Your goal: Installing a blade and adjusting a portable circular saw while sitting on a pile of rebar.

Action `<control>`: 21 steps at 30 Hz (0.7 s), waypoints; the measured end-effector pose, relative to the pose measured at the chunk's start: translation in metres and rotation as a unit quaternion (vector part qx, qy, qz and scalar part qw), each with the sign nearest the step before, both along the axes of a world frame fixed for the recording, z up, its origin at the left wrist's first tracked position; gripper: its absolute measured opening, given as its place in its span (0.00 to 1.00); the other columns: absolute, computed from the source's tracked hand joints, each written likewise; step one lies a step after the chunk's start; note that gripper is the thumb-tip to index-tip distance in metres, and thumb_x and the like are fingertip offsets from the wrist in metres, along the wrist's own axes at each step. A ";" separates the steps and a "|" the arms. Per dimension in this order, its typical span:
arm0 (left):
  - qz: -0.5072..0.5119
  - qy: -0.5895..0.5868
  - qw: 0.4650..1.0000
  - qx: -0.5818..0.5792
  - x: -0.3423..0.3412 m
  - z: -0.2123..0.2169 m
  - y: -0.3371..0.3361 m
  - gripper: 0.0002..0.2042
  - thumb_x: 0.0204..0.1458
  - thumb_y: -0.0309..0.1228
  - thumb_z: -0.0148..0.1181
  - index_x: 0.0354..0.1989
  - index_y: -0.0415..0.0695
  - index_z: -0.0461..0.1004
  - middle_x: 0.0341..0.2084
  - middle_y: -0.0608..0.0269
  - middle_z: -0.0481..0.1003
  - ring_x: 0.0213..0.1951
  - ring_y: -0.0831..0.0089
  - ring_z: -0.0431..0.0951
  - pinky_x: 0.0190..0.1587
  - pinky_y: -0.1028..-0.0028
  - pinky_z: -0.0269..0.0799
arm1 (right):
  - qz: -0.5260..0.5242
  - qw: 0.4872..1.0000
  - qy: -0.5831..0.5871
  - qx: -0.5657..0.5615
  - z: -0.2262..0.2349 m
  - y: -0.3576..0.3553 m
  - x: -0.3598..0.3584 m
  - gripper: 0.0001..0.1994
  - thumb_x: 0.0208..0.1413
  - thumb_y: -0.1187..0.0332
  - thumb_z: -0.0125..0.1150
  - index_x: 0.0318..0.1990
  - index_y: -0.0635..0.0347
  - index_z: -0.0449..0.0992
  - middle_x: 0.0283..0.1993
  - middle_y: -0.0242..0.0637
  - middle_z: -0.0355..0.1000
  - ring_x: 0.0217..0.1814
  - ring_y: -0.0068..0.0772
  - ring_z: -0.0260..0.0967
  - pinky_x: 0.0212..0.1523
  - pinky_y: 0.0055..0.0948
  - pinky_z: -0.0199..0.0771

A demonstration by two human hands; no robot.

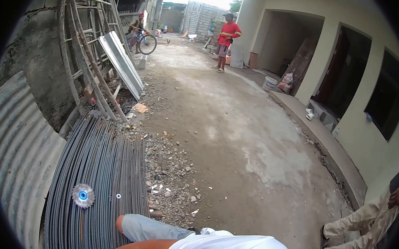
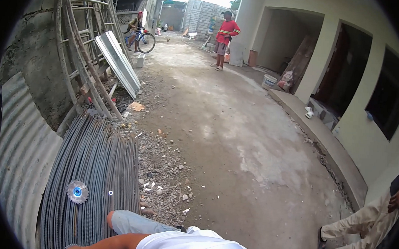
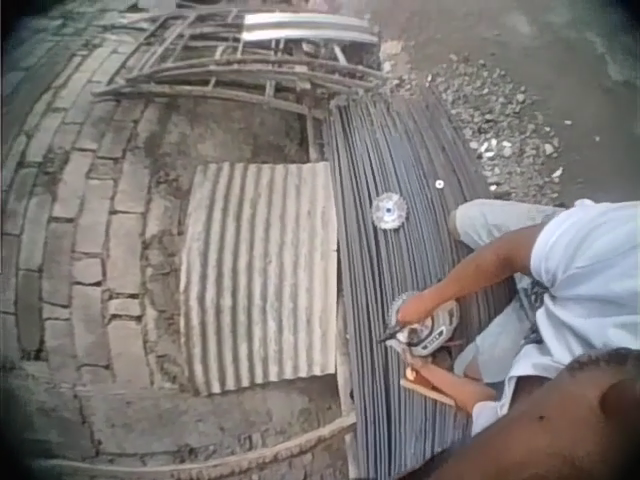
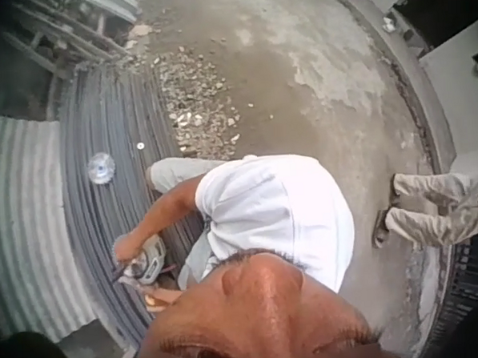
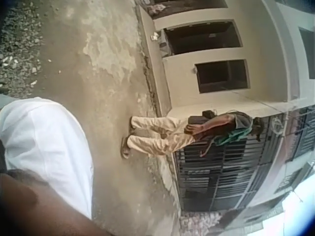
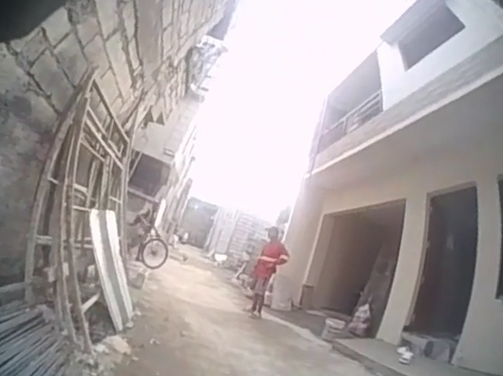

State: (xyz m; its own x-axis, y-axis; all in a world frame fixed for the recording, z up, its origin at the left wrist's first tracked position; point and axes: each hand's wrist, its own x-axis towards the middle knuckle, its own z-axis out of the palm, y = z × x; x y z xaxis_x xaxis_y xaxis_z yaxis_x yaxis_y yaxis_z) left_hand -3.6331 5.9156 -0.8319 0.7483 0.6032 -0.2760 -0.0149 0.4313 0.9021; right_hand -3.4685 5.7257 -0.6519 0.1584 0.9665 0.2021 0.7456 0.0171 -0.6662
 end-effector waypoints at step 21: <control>-0.119 -0.068 0.991 -0.009 0.055 0.039 0.007 0.27 0.58 0.41 0.55 0.63 0.41 0.61 0.54 0.51 0.68 0.53 0.56 0.70 0.52 0.59 0.70 | 0.056 0.997 0.017 0.052 0.002 -0.013 0.020 0.13 0.53 0.64 0.56 0.37 0.64 0.79 0.31 0.51 0.74 0.34 0.53 0.71 0.36 0.48 0.69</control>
